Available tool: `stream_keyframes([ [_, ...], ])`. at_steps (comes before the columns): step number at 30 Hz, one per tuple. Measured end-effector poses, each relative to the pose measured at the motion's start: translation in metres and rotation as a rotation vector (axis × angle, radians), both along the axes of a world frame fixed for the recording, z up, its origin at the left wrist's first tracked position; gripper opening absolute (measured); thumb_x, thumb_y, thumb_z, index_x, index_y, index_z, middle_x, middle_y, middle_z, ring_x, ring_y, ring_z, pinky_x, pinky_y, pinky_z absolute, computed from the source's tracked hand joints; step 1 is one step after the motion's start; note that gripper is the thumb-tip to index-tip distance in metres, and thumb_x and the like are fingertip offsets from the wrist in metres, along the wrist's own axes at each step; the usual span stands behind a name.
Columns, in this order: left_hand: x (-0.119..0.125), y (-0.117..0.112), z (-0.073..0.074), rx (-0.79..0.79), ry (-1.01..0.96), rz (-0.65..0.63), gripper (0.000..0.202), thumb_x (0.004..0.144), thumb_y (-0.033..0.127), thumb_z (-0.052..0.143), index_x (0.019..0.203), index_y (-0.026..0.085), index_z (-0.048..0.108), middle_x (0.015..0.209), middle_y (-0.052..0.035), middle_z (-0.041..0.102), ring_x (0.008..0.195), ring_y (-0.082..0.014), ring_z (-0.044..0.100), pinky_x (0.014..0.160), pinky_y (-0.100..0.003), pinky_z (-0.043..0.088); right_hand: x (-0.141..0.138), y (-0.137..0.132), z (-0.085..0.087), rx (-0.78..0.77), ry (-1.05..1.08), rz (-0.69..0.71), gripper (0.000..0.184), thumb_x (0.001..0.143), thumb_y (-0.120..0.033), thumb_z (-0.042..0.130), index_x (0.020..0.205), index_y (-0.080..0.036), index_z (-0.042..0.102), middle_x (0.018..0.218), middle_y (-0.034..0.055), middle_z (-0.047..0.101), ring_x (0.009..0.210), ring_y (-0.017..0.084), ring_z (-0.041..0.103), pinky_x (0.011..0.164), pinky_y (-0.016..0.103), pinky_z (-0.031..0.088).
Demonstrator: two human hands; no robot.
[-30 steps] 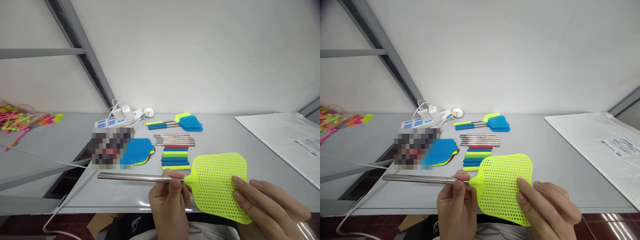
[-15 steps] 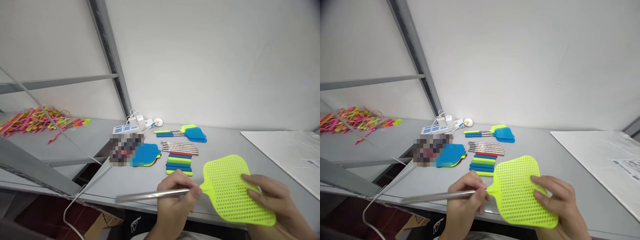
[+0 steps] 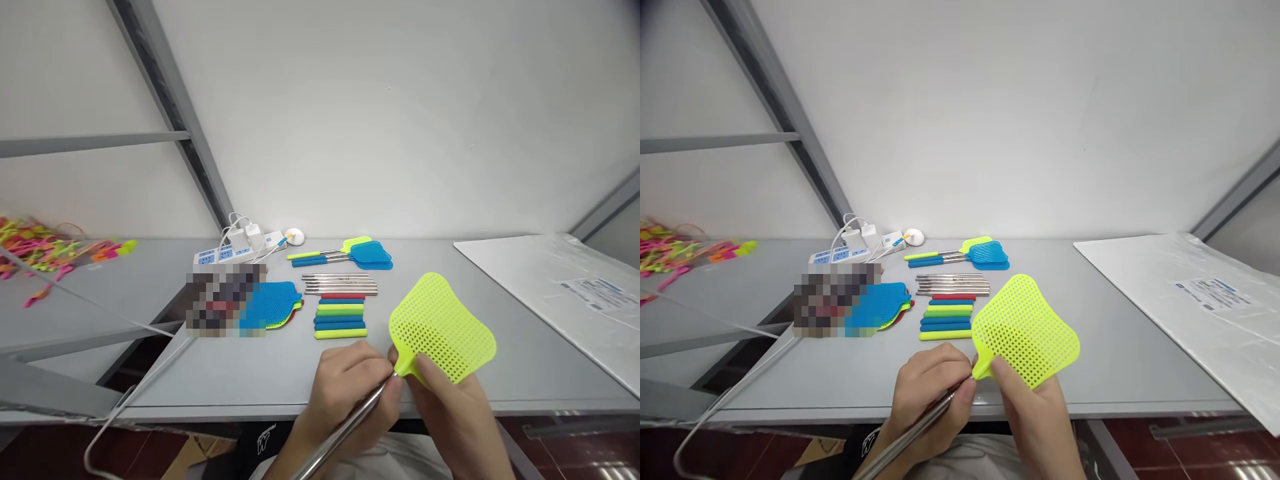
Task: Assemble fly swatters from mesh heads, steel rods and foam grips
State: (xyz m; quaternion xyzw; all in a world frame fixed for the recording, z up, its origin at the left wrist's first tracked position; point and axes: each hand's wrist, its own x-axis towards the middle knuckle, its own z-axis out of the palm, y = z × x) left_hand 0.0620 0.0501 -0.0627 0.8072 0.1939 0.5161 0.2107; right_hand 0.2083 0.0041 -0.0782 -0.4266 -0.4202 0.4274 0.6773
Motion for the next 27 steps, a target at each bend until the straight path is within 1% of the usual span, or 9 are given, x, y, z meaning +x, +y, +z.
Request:
stream_keyframes([
  [3,0.004,-0.008,0.002,-0.138,-0.078,0.066,0.019,0.085,0.013,0.054,0.068,0.019,0.060,0.058,0.0000,0.056,0.053,-0.0119,0.049,0.052,-0.024,0.037,-0.013,0.001,0.004,-0.016,0.161,0.005,0.011,0.084,-0.033,0.070,0.093,-0.028,0.067,0.081,0.0008,0.066,0.069,0.017,0.062,0.061,0.030,0.055],
  [6,0.013,-0.015,0.000,-0.449,-0.191,0.088,0.033,0.089,0.021,0.053,0.056,0.018,0.055,0.052,0.0008,0.048,0.050,-0.0110,0.044,0.050,-0.024,0.032,-0.017,0.002,0.009,-0.009,0.300,-0.020,0.010,0.082,-0.030,0.073,0.089,-0.026,0.068,0.074,-0.0018,0.060,0.061,0.012,0.054,0.056,0.024,0.049],
  [11,0.030,-0.016,-0.006,-1.197,-0.609,-0.208,0.042,0.087,0.039,0.059,0.053,0.018,0.046,0.047,0.0073,0.028,0.040,-0.0054,0.018,0.042,-0.023,0.012,-0.016,0.011,0.003,0.055,0.337,-0.103,0.011,0.081,-0.031,0.074,0.083,-0.022,0.069,0.078,0.0004,0.062,0.070,0.014,0.056,0.063,0.027,0.049],
  [13,0.035,-0.017,-0.006,-1.362,-0.741,-0.306,0.043,0.083,0.041,0.063,0.053,0.018,0.043,0.046,0.0094,0.024,0.038,-0.0037,0.013,0.041,-0.023,0.009,-0.014,0.016,-0.001,0.098,0.347,-0.065,0.011,0.081,-0.032,0.075,0.086,-0.023,0.070,0.079,0.0010,0.063,0.070,0.014,0.056,0.064,0.028,0.050],
  [15,0.038,-0.019,-0.005,-1.434,-0.808,-0.334,0.043,0.080,0.041,0.066,0.052,0.018,0.043,0.044,0.0102,0.023,0.036,-0.0028,0.013,0.041,-0.023,0.009,-0.012,0.019,-0.003,0.106,0.365,-0.028,0.013,0.081,-0.033,0.074,0.089,-0.023,0.070,0.080,0.0012,0.063,0.067,0.014,0.056,0.065,0.030,0.050],
  [19,0.041,-0.025,-0.005,-1.433,-0.858,-0.255,0.046,0.079,0.043,0.068,0.051,0.018,0.042,0.044,0.0097,0.026,0.036,-0.0030,0.015,0.041,-0.023,0.012,-0.012,0.022,0.001,0.080,0.444,0.002,0.022,0.074,-0.037,0.080,0.086,-0.023,0.069,0.077,0.0008,0.062,0.065,0.014,0.055,0.063,0.029,0.050],
  [22,0.039,-0.027,-0.007,-1.292,-0.757,-0.116,0.052,0.084,0.049,0.063,0.048,0.018,0.039,0.044,0.0078,0.028,0.038,-0.0049,0.019,0.041,-0.023,0.014,-0.017,0.022,0.006,0.057,0.506,0.013,0.026,0.071,-0.039,0.083,0.083,-0.023,0.067,0.074,-0.0005,0.060,0.064,0.013,0.054,0.059,0.026,0.048],
  [25,0.029,-0.020,-0.008,-0.903,-0.504,0.016,0.049,0.088,0.046,0.061,0.050,0.018,0.050,0.045,0.0041,0.038,0.043,-0.0081,0.033,0.043,-0.023,0.024,-0.025,0.020,0.011,0.034,0.538,-0.054,0.023,0.075,-0.038,0.080,0.084,-0.022,0.066,0.075,-0.0017,0.060,0.060,0.009,0.050,0.058,0.022,0.046],
  [27,0.019,-0.012,-0.007,-0.562,-0.363,0.069,0.028,0.084,0.034,0.069,0.063,0.018,0.061,0.054,0.0019,0.052,0.051,-0.0103,0.043,0.049,-0.023,0.033,-0.030,0.018,0.012,0.009,0.553,-0.128,0.021,0.078,-0.036,0.078,0.084,-0.021,0.065,0.071,-0.0036,0.057,0.056,0.007,0.046,0.055,0.020,0.044],
])
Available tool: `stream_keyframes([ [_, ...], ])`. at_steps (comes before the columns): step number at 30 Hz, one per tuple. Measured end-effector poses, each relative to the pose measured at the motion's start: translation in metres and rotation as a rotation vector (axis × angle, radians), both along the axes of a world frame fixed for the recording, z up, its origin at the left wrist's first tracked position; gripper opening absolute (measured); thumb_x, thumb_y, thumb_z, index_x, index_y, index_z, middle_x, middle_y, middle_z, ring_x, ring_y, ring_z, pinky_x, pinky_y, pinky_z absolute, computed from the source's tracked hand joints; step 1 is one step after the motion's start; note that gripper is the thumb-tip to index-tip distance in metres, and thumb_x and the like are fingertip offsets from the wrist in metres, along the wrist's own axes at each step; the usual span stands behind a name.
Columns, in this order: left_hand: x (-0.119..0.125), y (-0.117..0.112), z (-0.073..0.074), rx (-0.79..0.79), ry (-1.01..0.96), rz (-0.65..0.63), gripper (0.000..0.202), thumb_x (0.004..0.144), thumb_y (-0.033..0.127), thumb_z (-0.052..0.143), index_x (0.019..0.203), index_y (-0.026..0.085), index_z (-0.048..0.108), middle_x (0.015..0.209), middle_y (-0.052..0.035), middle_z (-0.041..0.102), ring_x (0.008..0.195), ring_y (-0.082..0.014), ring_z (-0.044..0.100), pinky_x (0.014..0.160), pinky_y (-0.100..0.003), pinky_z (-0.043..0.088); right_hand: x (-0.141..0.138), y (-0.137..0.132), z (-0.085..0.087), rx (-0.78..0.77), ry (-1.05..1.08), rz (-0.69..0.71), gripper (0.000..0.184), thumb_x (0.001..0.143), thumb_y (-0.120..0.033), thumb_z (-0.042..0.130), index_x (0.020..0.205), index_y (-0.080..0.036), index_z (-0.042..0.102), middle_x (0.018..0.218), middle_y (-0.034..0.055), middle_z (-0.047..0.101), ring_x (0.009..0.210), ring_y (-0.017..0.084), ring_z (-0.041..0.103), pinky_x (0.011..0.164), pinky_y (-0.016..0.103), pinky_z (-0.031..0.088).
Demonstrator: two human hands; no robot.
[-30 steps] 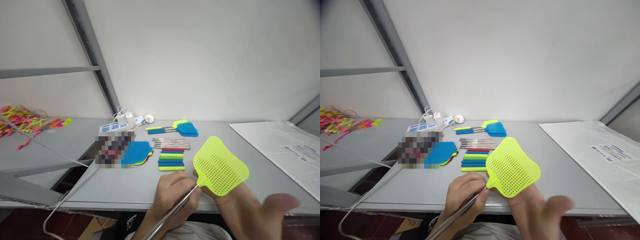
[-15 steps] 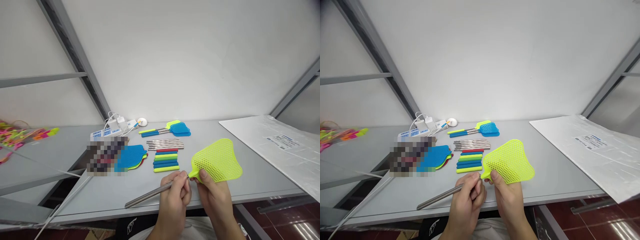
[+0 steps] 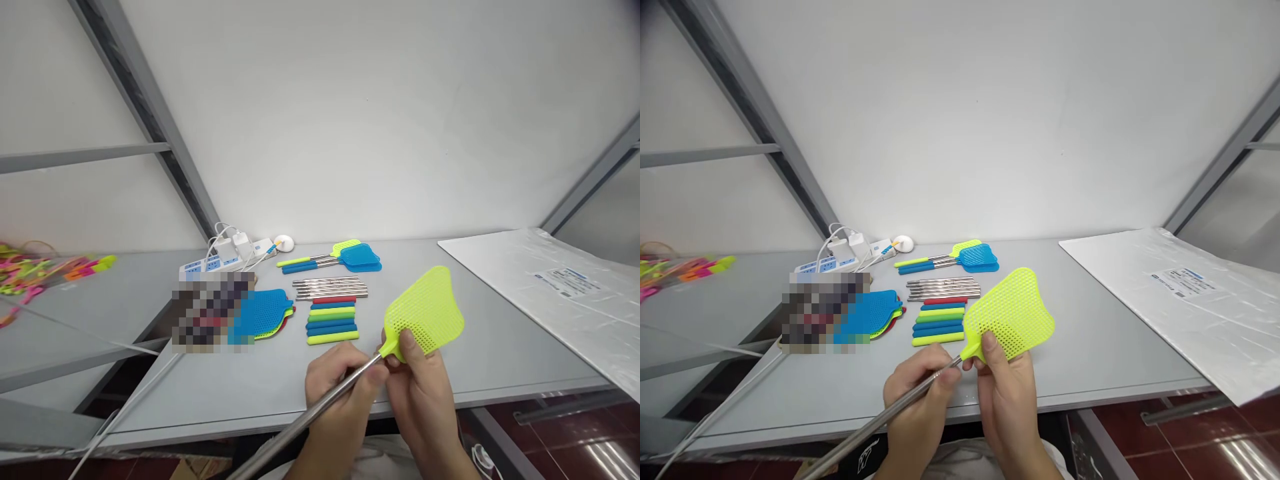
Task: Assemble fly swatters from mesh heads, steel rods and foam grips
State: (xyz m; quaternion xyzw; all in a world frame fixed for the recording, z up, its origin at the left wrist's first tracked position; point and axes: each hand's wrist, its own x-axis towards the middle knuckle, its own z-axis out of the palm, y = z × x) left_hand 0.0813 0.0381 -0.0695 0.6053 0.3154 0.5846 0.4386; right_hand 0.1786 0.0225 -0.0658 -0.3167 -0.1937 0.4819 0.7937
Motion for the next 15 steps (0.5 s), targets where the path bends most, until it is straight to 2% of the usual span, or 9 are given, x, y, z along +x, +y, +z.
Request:
stream_keyframes([
  [2,-0.009,0.007,0.003,0.307,0.156,0.007,0.008,0.080,0.020,0.072,0.079,0.020,0.064,0.065,0.0009,0.060,0.057,-0.0114,0.050,0.055,-0.023,0.038,-0.004,-0.003,0.001,-0.050,0.013,-0.041,0.023,0.076,-0.035,0.079,0.080,-0.020,0.061,0.065,-0.0056,0.052,0.050,0.005,0.040,0.049,0.018,0.040],
  [3,-0.012,0.010,0.005,0.438,0.250,-0.018,0.010,0.080,0.014,0.070,0.083,0.020,0.063,0.068,0.0004,0.062,0.058,-0.0117,0.051,0.056,-0.024,0.038,-0.006,-0.005,0.001,-0.072,0.019,-0.050,0.026,0.075,-0.034,0.080,0.078,-0.020,0.059,0.063,-0.0066,0.049,0.048,0.005,0.036,0.045,0.017,0.036],
  [6,-0.017,0.013,0.009,0.704,0.470,-0.054,0.014,0.080,0.006,0.061,0.075,0.019,0.057,0.064,-0.0005,0.059,0.056,-0.0122,0.047,0.054,-0.027,0.032,-0.010,-0.010,0.004,-0.136,0.035,-0.020,0.036,0.072,-0.037,0.081,0.073,-0.020,0.050,0.053,-0.0107,0.036,0.042,0.003,0.022,0.036,0.016,0.023],
  [9,-0.016,0.013,0.009,0.773,0.489,0.031,0.022,0.077,0.007,0.057,0.064,0.021,0.044,0.055,0.0023,0.044,0.051,-0.0121,0.034,0.052,-0.031,0.021,-0.011,-0.013,0.011,-0.230,0.035,0.058,0.041,0.074,-0.040,0.079,0.072,-0.021,0.043,0.050,-0.0141,0.023,0.043,0.003,0.012,0.036,0.014,0.015],
  [12,-0.013,0.013,0.005,0.791,0.460,0.082,0.028,0.075,0.005,0.054,0.064,0.022,0.035,0.055,0.0047,0.034,0.051,-0.0120,0.026,0.053,-0.033,0.015,-0.010,-0.013,0.016,-0.274,0.019,0.066,0.044,0.073,-0.039,0.080,0.073,-0.022,0.040,0.051,-0.0150,0.021,0.044,0.002,0.009,0.036,0.014,0.012],
  [14,-0.009,0.011,0.002,0.725,0.415,0.062,0.030,0.078,0.004,0.051,0.064,0.022,0.031,0.056,0.0054,0.030,0.050,-0.0115,0.025,0.053,-0.033,0.015,-0.009,-0.010,0.016,-0.231,-0.001,0.044,0.046,0.070,-0.037,0.083,0.072,-0.022,0.040,0.052,-0.0150,0.022,0.044,0.002,0.011,0.036,0.014,0.014],
  [15,-0.006,0.008,0.001,0.634,0.377,0.042,0.031,0.081,0.006,0.049,0.064,0.022,0.029,0.056,0.0054,0.028,0.050,-0.0111,0.025,0.053,-0.032,0.015,-0.009,-0.009,0.016,-0.201,-0.014,0.030,0.045,0.070,-0.036,0.084,0.072,-0.021,0.041,0.052,-0.0146,0.024,0.043,0.002,0.014,0.036,0.014,0.016],
])
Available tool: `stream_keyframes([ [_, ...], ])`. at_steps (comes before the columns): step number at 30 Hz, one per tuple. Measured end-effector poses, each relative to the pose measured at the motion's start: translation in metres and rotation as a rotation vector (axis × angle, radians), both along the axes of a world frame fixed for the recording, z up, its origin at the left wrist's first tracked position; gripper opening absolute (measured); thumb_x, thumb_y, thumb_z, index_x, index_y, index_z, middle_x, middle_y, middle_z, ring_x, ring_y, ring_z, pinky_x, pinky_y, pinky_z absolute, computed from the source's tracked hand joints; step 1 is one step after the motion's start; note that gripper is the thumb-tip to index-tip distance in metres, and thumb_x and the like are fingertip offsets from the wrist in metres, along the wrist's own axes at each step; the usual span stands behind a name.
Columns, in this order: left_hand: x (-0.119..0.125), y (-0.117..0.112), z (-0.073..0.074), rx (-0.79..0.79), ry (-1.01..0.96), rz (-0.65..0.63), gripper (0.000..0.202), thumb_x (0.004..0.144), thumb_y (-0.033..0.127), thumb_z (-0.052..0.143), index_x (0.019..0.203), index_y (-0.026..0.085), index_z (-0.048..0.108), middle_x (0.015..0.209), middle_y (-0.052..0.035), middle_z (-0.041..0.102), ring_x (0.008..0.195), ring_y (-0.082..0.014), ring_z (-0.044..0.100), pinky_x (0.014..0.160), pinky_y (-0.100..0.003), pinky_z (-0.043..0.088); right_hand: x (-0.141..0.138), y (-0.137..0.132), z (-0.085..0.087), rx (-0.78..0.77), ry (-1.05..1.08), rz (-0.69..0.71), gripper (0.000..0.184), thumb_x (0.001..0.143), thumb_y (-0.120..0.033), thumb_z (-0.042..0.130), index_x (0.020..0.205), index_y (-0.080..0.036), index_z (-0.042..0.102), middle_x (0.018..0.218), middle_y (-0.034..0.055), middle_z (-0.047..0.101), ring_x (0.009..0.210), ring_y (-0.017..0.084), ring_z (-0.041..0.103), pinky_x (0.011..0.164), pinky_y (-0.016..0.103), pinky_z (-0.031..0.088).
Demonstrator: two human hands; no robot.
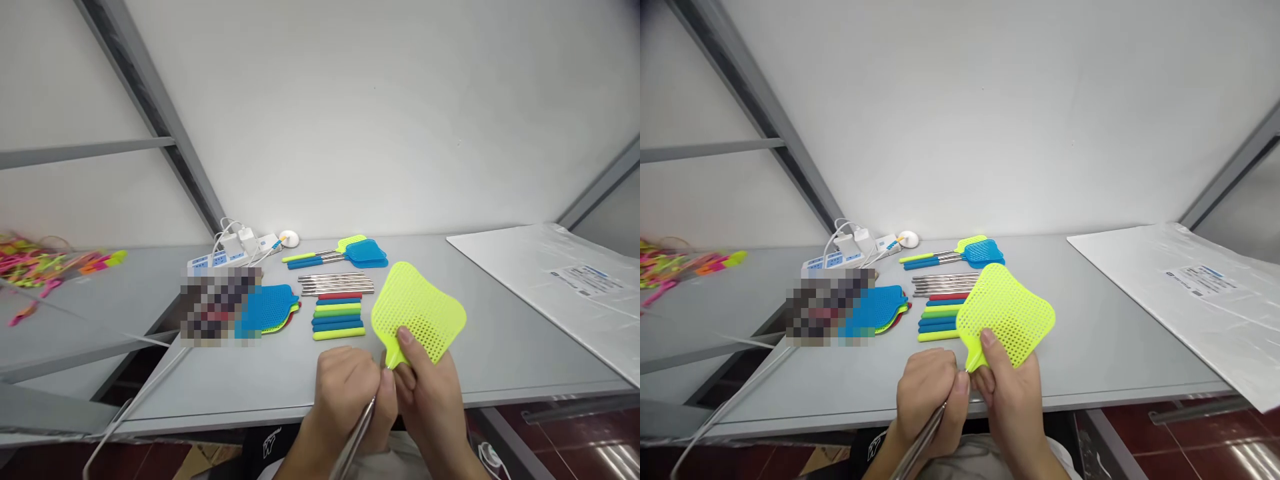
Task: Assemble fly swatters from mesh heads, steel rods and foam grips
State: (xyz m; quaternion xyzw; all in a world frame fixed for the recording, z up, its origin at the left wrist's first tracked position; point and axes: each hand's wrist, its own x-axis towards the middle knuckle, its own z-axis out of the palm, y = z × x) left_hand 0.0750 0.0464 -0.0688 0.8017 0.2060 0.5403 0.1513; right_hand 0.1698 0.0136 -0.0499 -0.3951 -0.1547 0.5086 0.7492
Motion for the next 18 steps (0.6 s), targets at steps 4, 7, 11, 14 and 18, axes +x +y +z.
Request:
stream_keyframes([
  [4,0.015,-0.014,-0.001,-0.727,-0.275,-0.085,0.040,0.094,0.024,0.044,0.057,0.021,0.027,0.053,0.0049,0.025,0.049,-0.0107,0.026,0.051,-0.030,0.019,0.003,0.010,-0.002,0.094,-0.068,-0.062,0.034,0.076,-0.032,0.080,0.075,-0.021,0.048,0.055,-0.0117,0.035,0.044,0.004,0.026,0.038,0.016,0.027],
  [7,0.013,-0.012,0.006,-1.160,-0.717,-0.261,0.049,0.091,0.038,0.048,0.050,0.022,0.027,0.046,0.0062,0.022,0.044,-0.0096,0.019,0.046,-0.029,0.017,0.023,0.022,0.003,0.136,-0.099,-0.207,0.032,0.080,-0.032,0.075,0.071,-0.022,0.046,0.053,-0.0112,0.032,0.046,0.006,0.029,0.044,0.019,0.037],
  [11,-0.015,0.004,0.025,-1.277,-1.150,-0.376,0.053,0.084,0.037,0.057,0.047,0.021,0.023,0.045,0.0083,0.015,0.041,-0.0069,0.010,0.044,-0.029,0.013,0.062,0.036,0.018,0.275,-0.344,-0.706,0.018,0.081,-0.032,0.072,0.079,-0.024,0.057,0.062,-0.0086,0.040,0.052,0.009,0.037,0.061,0.027,0.048],
  [14,-0.031,0.005,0.032,-1.213,-1.058,-0.492,0.054,0.085,0.037,0.057,0.043,0.020,0.027,0.042,0.0074,0.018,0.039,-0.0061,0.014,0.045,-0.028,0.013,0.058,0.039,0.027,0.069,-0.856,-0.779,0.026,0.080,-0.037,0.073,0.101,-0.023,0.066,0.094,0.0028,0.063,0.086,0.021,0.061,0.087,0.042,0.049],
  [18,-0.038,-0.007,0.034,-1.109,-0.951,-0.611,0.047,0.086,0.036,0.051,0.045,0.018,0.040,0.040,0.0047,0.024,0.041,-0.0079,0.022,0.046,-0.029,0.013,0.014,0.056,0.033,0.132,-1.615,-0.340,0.029,0.090,-0.028,0.056,0.118,-0.022,0.060,0.118,0.0106,0.064,0.107,0.029,0.061,0.085,0.040,0.049],
])
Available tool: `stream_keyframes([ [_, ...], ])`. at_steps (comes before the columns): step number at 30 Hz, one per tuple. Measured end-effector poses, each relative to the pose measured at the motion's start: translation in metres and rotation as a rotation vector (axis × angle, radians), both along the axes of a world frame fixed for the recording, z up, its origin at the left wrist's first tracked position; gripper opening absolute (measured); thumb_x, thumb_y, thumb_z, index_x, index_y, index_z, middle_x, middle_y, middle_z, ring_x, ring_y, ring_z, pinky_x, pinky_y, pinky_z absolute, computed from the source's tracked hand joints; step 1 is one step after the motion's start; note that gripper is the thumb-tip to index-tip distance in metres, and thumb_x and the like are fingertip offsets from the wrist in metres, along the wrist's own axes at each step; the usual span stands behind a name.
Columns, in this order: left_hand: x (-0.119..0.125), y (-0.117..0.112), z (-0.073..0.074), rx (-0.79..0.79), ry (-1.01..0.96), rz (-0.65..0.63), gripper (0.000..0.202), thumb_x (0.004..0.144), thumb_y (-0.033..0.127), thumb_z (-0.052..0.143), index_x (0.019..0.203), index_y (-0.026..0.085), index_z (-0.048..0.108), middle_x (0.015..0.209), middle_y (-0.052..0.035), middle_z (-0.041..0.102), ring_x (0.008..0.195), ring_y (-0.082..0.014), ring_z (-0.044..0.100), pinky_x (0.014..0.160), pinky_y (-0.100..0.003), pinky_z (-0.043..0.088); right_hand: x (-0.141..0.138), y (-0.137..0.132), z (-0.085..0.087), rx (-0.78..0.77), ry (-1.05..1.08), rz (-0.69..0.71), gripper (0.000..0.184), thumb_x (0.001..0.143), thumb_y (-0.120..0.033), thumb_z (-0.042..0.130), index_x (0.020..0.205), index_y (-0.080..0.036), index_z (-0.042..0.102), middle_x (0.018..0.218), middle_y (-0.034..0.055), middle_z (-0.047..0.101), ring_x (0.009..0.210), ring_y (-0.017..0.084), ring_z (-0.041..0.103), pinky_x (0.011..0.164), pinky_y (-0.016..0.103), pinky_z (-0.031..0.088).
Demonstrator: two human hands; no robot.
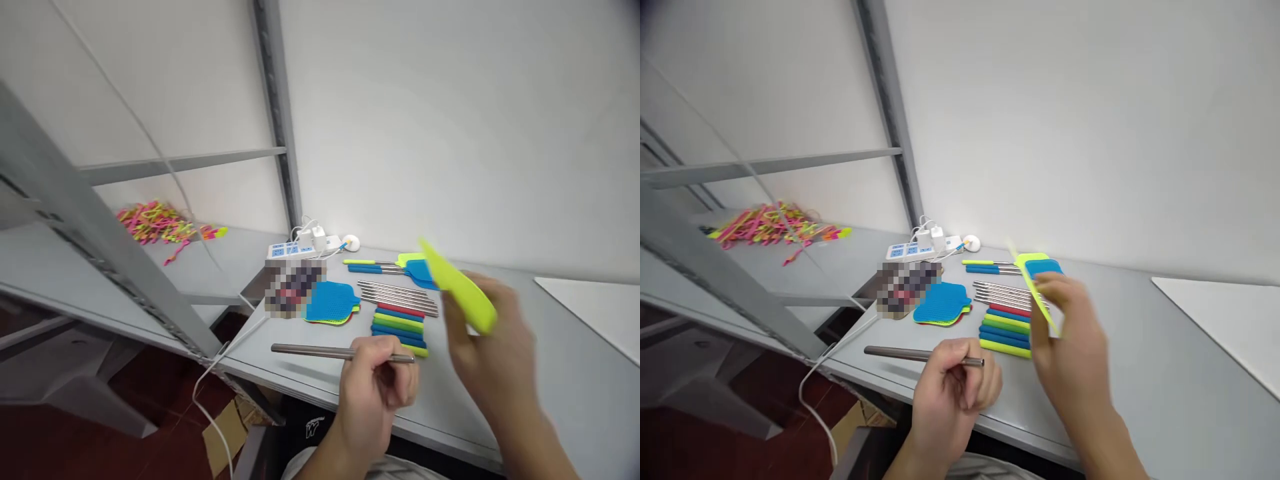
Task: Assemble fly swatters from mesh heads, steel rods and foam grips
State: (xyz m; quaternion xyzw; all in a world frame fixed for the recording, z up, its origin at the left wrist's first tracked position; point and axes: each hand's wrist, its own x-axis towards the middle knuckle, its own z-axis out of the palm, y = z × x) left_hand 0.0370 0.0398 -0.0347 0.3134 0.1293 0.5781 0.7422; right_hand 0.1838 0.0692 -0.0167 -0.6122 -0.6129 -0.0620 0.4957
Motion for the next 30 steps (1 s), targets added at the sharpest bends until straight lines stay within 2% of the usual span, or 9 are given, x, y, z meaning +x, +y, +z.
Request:
stream_keyframes([
  [2,-0.006,-0.002,0.002,-0.002,-0.094,0.094,0.044,0.088,0.037,0.048,0.049,0.018,0.040,0.044,0.0046,0.026,0.042,-0.0079,0.021,0.048,-0.029,0.016,-0.025,0.020,0.003,-0.122,-0.327,0.225,0.042,0.089,-0.010,0.044,0.128,-0.023,0.053,0.131,0.0115,0.058,0.104,0.026,0.061,0.075,0.034,0.049],
  [4,-0.015,0.000,0.005,-0.003,-0.218,0.217,0.045,0.089,0.038,0.047,0.051,0.018,0.035,0.046,0.0052,0.025,0.043,-0.0074,0.019,0.049,-0.029,0.019,-0.049,0.044,0.007,-0.221,-0.643,0.357,0.056,0.084,0.000,0.038,0.133,-0.023,0.050,0.140,0.0130,0.050,0.102,0.026,0.060,0.073,0.034,0.048],
  [6,-0.023,0.003,0.006,-0.003,-0.303,0.302,0.046,0.090,0.037,0.046,0.051,0.018,0.031,0.047,0.0054,0.024,0.043,-0.0073,0.017,0.049,-0.028,0.021,-0.070,0.063,0.008,-0.251,-0.878,0.408,0.055,0.084,0.001,0.037,0.131,-0.022,0.053,0.138,0.0147,0.050,0.100,0.027,0.058,0.075,0.036,0.046],
  [9,-0.031,0.008,0.005,-0.042,-0.398,0.375,0.047,0.092,0.035,0.044,0.052,0.019,0.027,0.047,0.0054,0.022,0.044,-0.0080,0.015,0.048,-0.028,0.022,-0.093,0.079,0.002,-0.263,-1.043,0.435,0.041,0.088,-0.004,0.039,0.120,-0.019,0.061,0.124,0.0160,0.057,0.097,0.028,0.056,0.075,0.036,0.044],
  [14,-0.032,0.006,0.001,0.032,-0.551,0.640,0.047,0.093,0.034,0.042,0.052,0.020,0.022,0.045,0.0057,0.017,0.042,-0.0088,0.012,0.044,-0.026,0.024,-0.107,0.087,-0.017,-0.315,-1.131,0.406,0.036,0.089,-0.006,0.041,0.115,-0.015,0.063,0.118,0.0175,0.058,0.093,0.030,0.056,0.068,0.037,0.041],
  [16,-0.032,0.005,0.001,0.066,-0.546,0.688,0.049,0.092,0.035,0.043,0.052,0.020,0.021,0.045,0.0059,0.016,0.041,-0.0086,0.012,0.042,-0.026,0.024,-0.106,0.089,-0.020,-0.332,-1.115,0.399,0.037,0.087,-0.005,0.043,0.116,-0.015,0.063,0.115,0.0171,0.058,0.092,0.030,0.056,0.069,0.037,0.040],
  [20,-0.030,0.005,0.001,0.014,-0.494,0.684,0.050,0.092,0.035,0.044,0.051,0.020,0.020,0.044,0.0060,0.015,0.039,-0.0083,0.011,0.041,-0.026,0.023,-0.104,0.089,-0.018,-0.416,-1.055,0.456,0.042,0.082,-0.004,0.047,0.119,-0.015,0.063,0.110,0.0157,0.059,0.092,0.029,0.056,0.073,0.037,0.041],
  [30,-0.020,0.005,-0.001,-0.076,-0.406,0.550,0.054,0.087,0.040,0.052,0.049,0.020,0.019,0.042,0.0069,0.015,0.038,-0.0072,0.009,0.041,-0.026,0.022,-0.101,0.091,-0.006,-0.533,-1.067,0.531,0.058,0.078,0.004,0.044,0.135,-0.009,0.053,0.125,0.0204,0.057,0.109,0.031,0.055,0.083,0.038,0.045],
])
